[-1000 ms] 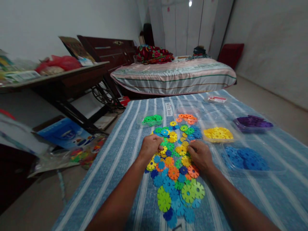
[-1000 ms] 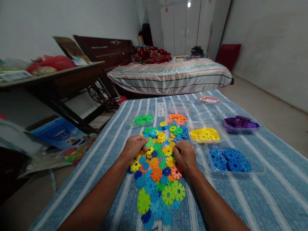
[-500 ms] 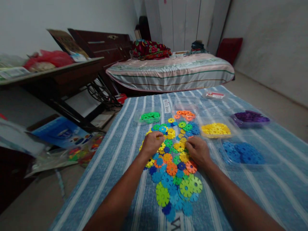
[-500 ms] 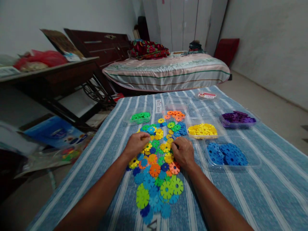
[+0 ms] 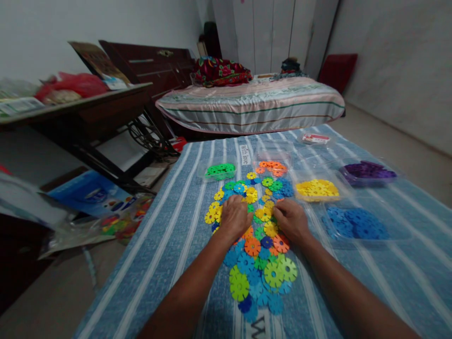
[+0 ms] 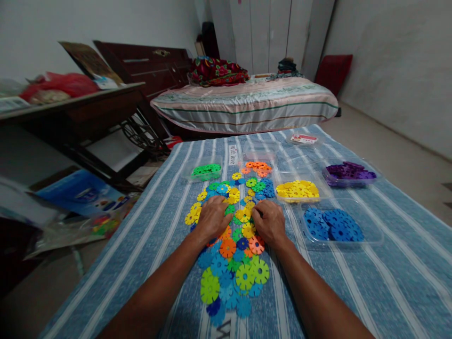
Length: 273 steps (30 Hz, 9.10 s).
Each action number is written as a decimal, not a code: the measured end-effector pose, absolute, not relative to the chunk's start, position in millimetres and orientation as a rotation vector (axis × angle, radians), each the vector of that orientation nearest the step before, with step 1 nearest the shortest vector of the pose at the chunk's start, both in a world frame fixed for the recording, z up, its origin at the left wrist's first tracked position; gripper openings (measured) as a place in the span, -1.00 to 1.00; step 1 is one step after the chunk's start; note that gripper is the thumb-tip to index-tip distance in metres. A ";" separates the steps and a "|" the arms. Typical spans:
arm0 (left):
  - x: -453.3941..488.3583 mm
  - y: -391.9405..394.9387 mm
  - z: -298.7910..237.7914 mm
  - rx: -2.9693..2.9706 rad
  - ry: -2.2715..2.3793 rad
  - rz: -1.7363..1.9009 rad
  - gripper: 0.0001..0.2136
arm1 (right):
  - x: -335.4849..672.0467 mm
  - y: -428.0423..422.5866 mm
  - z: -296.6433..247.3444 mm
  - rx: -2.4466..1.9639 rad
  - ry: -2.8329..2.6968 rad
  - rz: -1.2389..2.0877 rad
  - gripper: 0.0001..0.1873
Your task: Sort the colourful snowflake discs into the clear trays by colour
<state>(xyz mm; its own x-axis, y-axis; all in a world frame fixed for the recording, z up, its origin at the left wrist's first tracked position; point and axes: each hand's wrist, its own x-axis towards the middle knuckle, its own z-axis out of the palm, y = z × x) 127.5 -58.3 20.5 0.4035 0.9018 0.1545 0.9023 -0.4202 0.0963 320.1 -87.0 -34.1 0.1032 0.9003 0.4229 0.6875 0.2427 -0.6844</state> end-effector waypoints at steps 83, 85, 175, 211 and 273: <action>88.1 46.7 86.0 -2.176 -2.008 -1.174 -0.82 | 317.8 -85.8 -32.9 -1.452 -1.523 0.380 -0.75; 85.9 55.4 92.0 -2.107 -1.997 -1.104 -0.81 | 317.8 -85.7 -32.9 -1.465 -1.517 0.382 -0.75; 142.1 -58.7 43.2 -2.335 -2.892 -1.698 -0.85 | 316.9 -87.2 -29.2 -1.445 -1.433 0.456 -0.73; 145.6 -89.7 45.5 -3.151 -1.765 -0.377 -0.94 | 321.5 -86.3 -30.1 -1.450 -1.466 0.423 -0.74; 118.9 -74.3 33.4 -2.904 -2.680 -1.172 -0.91 | 319.4 -87.4 -28.3 -1.448 -1.485 0.425 -0.73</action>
